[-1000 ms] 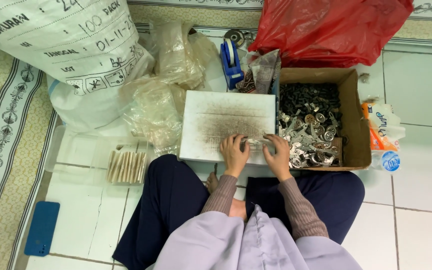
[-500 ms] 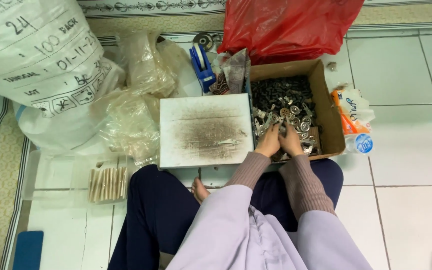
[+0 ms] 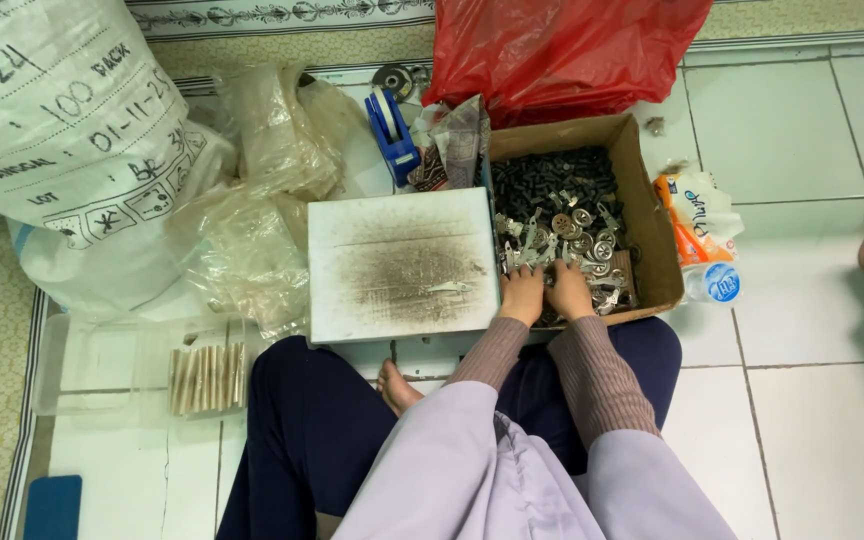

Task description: The person sits on the floor and sorts small metal hardware pieces from a cardboard box, placing them onto a white tray. They then pick up a clear plastic bag, place the sorted metal pieces inside, and seal the bag before setting it aside.

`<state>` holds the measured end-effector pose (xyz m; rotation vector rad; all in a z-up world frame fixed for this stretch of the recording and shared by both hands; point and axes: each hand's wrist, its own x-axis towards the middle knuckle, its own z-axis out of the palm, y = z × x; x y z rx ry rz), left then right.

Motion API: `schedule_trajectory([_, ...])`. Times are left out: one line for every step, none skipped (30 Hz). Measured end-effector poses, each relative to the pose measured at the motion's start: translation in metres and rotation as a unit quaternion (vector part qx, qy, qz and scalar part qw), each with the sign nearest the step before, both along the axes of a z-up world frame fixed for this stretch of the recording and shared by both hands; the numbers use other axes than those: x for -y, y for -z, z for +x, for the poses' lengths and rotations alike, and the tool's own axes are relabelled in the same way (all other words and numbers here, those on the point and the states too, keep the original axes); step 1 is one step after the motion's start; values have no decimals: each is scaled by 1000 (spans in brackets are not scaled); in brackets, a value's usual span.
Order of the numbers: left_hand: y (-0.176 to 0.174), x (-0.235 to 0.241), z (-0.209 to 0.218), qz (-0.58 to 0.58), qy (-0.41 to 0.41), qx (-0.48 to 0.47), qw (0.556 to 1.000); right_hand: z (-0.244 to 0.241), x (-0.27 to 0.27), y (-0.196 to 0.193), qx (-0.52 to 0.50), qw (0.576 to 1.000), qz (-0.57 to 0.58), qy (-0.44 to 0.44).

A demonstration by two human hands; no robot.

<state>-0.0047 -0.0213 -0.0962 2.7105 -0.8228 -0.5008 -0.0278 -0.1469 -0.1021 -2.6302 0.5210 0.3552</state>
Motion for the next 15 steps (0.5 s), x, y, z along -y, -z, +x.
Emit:
schedule_trajectory([-1, 1, 0, 0, 0, 0, 1000, -1, 2, 4, 0, 1000, 0, 0])
schedule_trajectory([-1, 1, -1, -7, -5, 7, 1000, -2, 3, 7, 1, 1000, 5, 11])
schedule_trajectory([-2, 1, -1, -13, -11, 15, 1000, -2, 4, 10, 4, 1000, 11, 20])
schedule_trajectory([-6, 0, 0, -13, -11, 16, 1000, -1, 2, 6, 4, 1000, 11, 20])
schedule_trajectory([-9, 0, 1, -31, -19, 4, 999, -1, 0, 2, 20, 999, 22, 28])
schedule_trajectory([-12, -1, 2, -49, -26, -8, 998, 0, -1, -2, 35, 998, 34, 35])
schedule_trajectory([-17, -2, 2, -50, -26, -8, 998, -2, -7, -17, 35, 998, 33, 36])
schedule_trajectory([-21, -3, 3, -70, -33, -33, 996, -4, -12, -32, 67, 994, 58, 64])
schedule_trajectory([-26, -5, 3, -89, -41, -58, 993, -6, -18, -47, 100, 987, 82, 93])
schedule_trajectory([-34, -6, 1, -89, -40, -59, 993, -7, -20, -52, 99, 987, 82, 93])
schedule_trajectory([-42, -8, 0, -108, -49, -68, 991, -8, -22, -57, 145, 978, 111, 106])
schedule_trajectory([-50, -10, -1, -126, -58, -78, 987, -9, -25, -61, 190, 965, 139, 118])
schedule_trajectory([-54, -10, 1, -126, -58, -78, 987, -8, -17, -54, 190, 965, 138, 118])
schedule_trajectory([-58, -10, 3, -171, -78, -82, 979, -7, -9, -47, 237, 942, 194, 135])
schedule_trajectory([-61, -11, 5, -216, -100, -86, 967, -6, -1, -39, 281, 914, 249, 151])
